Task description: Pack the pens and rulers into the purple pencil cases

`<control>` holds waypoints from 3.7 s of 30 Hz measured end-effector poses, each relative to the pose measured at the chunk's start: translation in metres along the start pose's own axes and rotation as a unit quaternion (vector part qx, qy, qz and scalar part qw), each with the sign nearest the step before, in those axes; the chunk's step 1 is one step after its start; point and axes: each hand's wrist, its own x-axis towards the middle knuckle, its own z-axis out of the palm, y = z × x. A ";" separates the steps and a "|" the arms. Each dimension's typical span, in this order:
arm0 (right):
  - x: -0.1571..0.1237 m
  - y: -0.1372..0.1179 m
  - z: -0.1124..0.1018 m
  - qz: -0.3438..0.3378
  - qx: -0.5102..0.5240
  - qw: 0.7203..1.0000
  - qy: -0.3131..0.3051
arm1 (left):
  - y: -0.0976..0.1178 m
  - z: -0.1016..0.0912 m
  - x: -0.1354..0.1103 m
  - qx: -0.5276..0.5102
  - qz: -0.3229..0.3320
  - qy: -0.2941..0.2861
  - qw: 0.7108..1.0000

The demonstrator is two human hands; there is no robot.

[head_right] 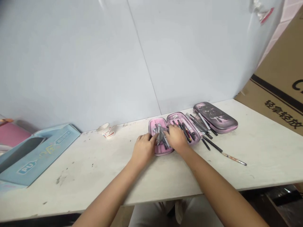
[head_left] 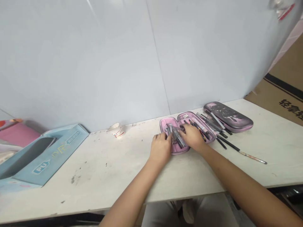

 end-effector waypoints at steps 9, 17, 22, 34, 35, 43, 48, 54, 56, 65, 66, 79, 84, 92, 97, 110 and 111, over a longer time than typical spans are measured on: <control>-0.016 0.062 -0.049 0.033 -0.275 0.959 0.053 | -0.037 0.018 -0.010 -0.021 0.070 0.007 0.997; -0.020 0.063 -0.057 0.061 -0.357 0.931 -0.043 | -0.043 0.028 -0.013 -0.047 0.101 0.033 0.993; -0.006 0.045 -0.051 0.053 -0.333 0.939 -0.065 | -0.056 0.007 -0.035 -0.112 0.147 0.022 0.982; 0.010 -0.031 0.002 -0.040 0.242 0.969 -0.042 | -0.076 -0.038 -0.041 -0.162 0.149 0.037 0.975; 0.007 -0.037 0.000 -0.040 0.297 0.953 -0.049 | -0.078 -0.037 -0.035 -0.159 0.139 0.042 0.977; -0.013 -0.037 -0.014 -0.023 0.399 0.914 -0.062 | -0.090 -0.026 -0.002 -0.117 0.069 -0.015 0.991; -0.020 -0.026 -0.001 -0.010 0.299 0.953 -0.052 | -0.112 -0.022 -0.004 -0.114 -0.118 0.036 0.986; -0.021 -0.062 0.036 -0.066 0.200 0.975 -0.071 | -0.132 -0.024 -0.015 -0.137 -0.228 0.054 0.963; -0.019 -0.077 0.048 -0.079 0.174 0.980 -0.057 | -0.134 -0.025 -0.020 -0.149 -0.239 0.054 0.958; -0.021 -0.073 0.030 -0.187 -0.182 0.965 -0.014 | -0.127 -0.023 -0.030 -0.149 -0.217 0.076 0.962; -0.020 -0.063 0.024 -0.215 -0.229 0.949 -0.022 | -0.121 -0.022 -0.028 -0.140 -0.200 0.073 0.967; 0.025 -0.075 -0.070 -0.354 -0.331 0.856 -0.181 | -0.061 -0.017 -0.028 -0.095 -0.006 0.095 0.991; 0.032 -0.143 -0.054 -0.422 -0.311 0.826 -0.206 | -0.054 -0.017 -0.031 -0.135 -0.039 0.123 0.982; -0.011 -0.107 -0.022 -0.245 -0.226 0.942 -0.033 | -0.047 -0.015 -0.037 -0.165 -0.071 0.154 0.972; -0.034 -0.095 0.014 -0.086 -0.212 0.971 0.074 | -0.048 -0.012 -0.040 -0.177 -0.055 0.161 0.969; -0.025 -0.097 0.020 -0.064 -0.178 0.978 0.093 | -0.135 0.027 -0.089 -0.468 -0.378 0.029 0.798; -0.024 -0.095 0.019 -0.068 -0.164 0.980 0.087 | -0.133 0.026 -0.087 -0.473 -0.381 0.031 0.794</control>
